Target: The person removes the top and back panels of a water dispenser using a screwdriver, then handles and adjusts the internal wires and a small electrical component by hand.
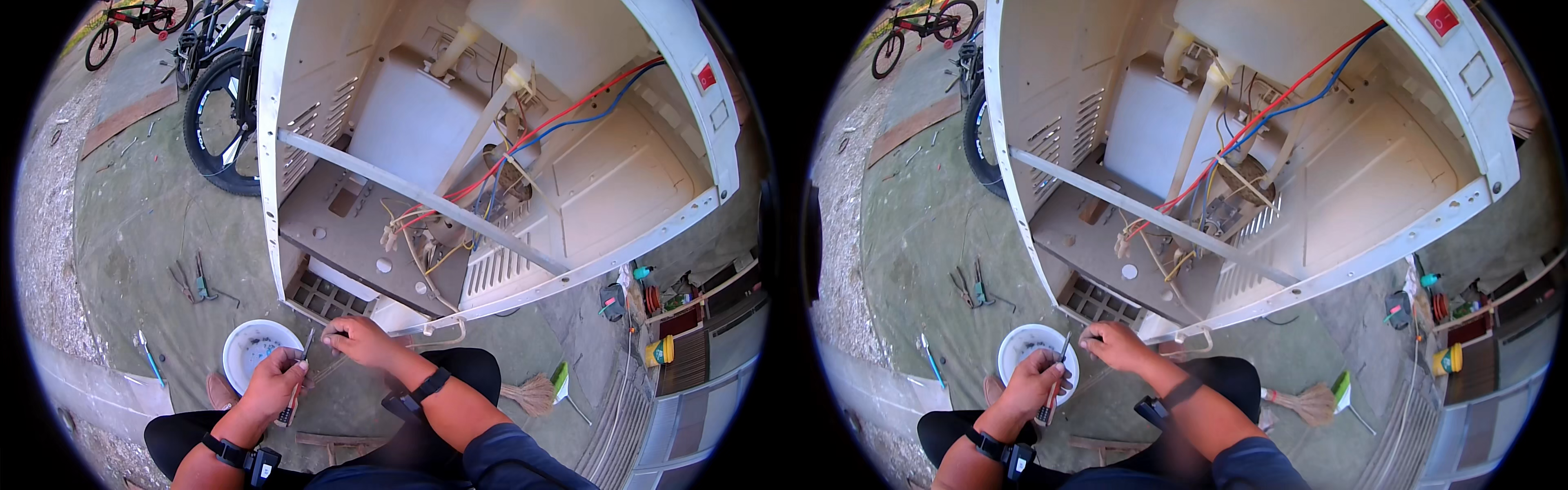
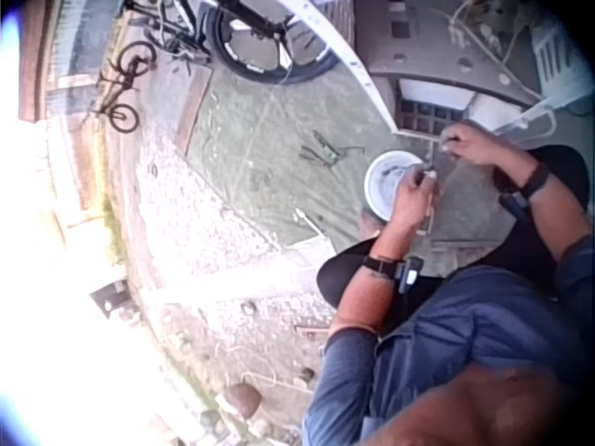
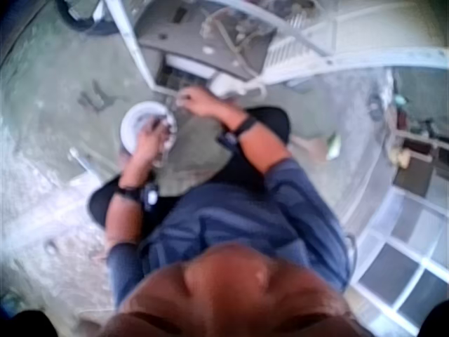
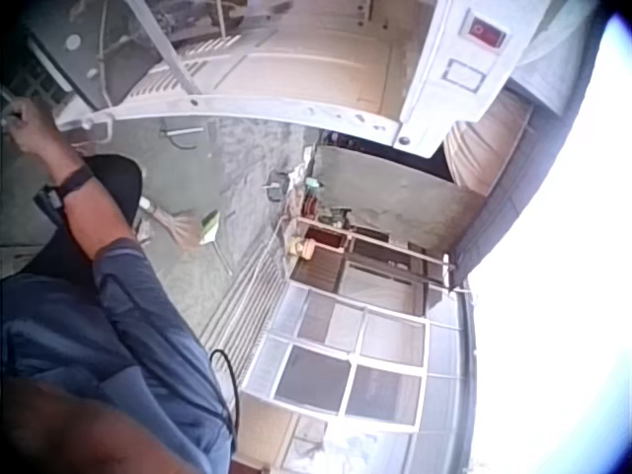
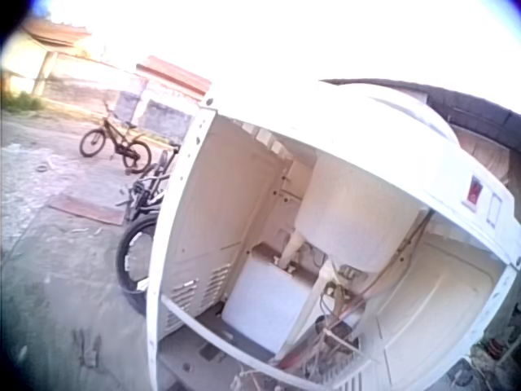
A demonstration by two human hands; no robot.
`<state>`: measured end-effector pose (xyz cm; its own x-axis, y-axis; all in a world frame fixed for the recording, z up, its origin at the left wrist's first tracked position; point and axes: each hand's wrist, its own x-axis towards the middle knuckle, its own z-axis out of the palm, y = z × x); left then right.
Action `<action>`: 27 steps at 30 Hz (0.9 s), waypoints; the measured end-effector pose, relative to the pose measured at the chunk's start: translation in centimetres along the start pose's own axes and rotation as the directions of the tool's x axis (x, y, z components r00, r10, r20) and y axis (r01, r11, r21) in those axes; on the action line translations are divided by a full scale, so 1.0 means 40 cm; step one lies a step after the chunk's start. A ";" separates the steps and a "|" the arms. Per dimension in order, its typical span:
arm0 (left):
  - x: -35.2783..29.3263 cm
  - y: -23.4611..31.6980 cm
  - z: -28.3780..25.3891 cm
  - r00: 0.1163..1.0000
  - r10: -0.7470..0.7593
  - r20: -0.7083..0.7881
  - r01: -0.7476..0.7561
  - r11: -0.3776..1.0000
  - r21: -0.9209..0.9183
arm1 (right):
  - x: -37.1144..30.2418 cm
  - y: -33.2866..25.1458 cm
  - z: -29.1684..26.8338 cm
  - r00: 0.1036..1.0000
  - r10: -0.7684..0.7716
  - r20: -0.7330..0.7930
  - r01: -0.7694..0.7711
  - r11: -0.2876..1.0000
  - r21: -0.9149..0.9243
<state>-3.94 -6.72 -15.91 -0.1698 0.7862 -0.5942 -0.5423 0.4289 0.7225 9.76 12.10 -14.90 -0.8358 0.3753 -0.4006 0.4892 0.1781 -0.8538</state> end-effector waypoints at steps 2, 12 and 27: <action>0.000 0.001 0.001 1.000 -0.004 -0.001 0.004 1.000 -0.001 | 0.000 0.003 0.002 1.000 -0.007 -0.009 0.007 1.000 0.008; -0.002 0.002 0.002 1.000 0.001 -0.006 -0.001 1.000 0.014 | 0.004 0.026 0.005 0.999 -0.047 -0.027 0.047 0.999 0.012; -0.016 0.011 0.013 0.996 -0.055 -0.066 0.054 0.998 -0.015 | 0.004 0.026 0.011 0.997 -0.063 -0.054 0.070 0.989 0.132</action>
<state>-3.66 -6.80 -15.02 -0.1935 0.7306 -0.6549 -0.5630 0.4640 0.6839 10.03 11.96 -16.00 -0.8503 0.4122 -0.3272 0.3923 0.0821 -0.9162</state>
